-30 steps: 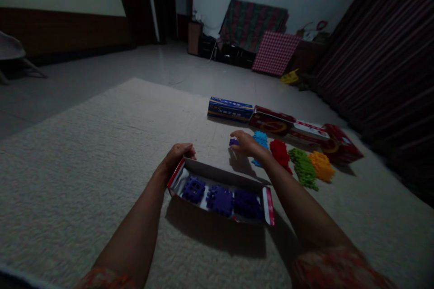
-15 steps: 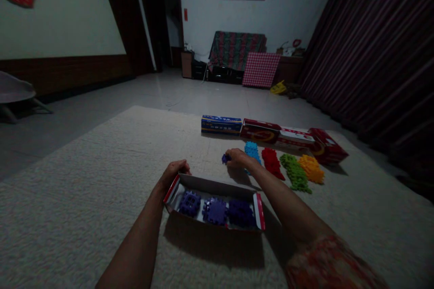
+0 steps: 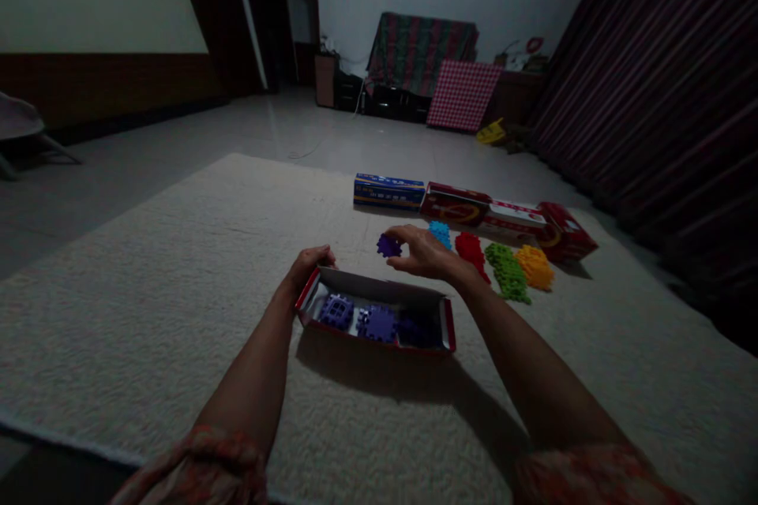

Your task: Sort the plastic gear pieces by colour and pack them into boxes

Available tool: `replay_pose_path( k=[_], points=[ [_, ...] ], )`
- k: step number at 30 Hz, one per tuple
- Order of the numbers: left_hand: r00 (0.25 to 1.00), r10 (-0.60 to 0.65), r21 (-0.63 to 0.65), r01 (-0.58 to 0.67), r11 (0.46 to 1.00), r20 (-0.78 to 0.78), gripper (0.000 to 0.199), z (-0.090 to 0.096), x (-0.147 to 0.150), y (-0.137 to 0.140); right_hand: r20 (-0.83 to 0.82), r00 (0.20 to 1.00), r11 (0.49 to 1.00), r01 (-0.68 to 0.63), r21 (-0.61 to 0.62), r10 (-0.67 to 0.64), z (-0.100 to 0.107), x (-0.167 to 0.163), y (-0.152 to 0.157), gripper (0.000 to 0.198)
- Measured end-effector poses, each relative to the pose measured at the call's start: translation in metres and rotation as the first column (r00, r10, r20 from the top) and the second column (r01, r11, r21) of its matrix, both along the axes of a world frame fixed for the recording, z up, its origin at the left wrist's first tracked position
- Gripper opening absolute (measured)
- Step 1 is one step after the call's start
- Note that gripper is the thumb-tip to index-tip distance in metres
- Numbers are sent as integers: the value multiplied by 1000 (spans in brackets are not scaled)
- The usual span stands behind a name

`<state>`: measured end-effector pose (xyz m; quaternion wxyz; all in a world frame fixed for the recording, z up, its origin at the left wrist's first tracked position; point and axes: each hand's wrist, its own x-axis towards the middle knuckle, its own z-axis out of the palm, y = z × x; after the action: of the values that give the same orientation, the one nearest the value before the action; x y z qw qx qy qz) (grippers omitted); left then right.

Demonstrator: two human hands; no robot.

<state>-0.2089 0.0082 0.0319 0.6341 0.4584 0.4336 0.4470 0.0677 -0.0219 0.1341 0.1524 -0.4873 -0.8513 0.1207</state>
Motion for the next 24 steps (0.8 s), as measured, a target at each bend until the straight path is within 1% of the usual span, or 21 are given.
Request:
replay_pose_path(
  k=[1,3,6,9,14,17,19,22,24],
  points=[
    [1000,13,0,-13,1000,9,45,0,0,-1,-30,999,999,-44,12,44,6,-7,-12,49],
    [999,38,-3,-38,999,36,45,0,1,-2,-45,989,989,-144,-18,143,17,-24,-36,46],
    [995,71,26,-73,997,71,45,-1,0,-2,1,980,976,-199,-86,199,25,-46,-64,46],
    [994,78,83,-84,993,73,45,-1,-2,0,44,980,975,-187,-117,193,23,-62,-76,47],
    [988,155,154,-156,976,18,45,4,-5,-2,76,983,982,-159,-99,167,7,-76,-77,43],
    [984,177,186,-180,966,34,46,5,-6,-2,90,986,989,-136,-65,141,-3,-81,-77,38],
    [978,207,203,-211,956,39,48,4,-9,-1,57,987,988,-150,-33,152,-5,-81,-79,36],
    [971,240,185,-236,954,5,51,1,-14,-1,-70,981,983,-179,39,181,0,-73,-85,32],
    [966,257,153,-253,955,-10,53,2,-17,-5,-189,971,983,-125,134,149,3,-58,-90,28]
  ],
)
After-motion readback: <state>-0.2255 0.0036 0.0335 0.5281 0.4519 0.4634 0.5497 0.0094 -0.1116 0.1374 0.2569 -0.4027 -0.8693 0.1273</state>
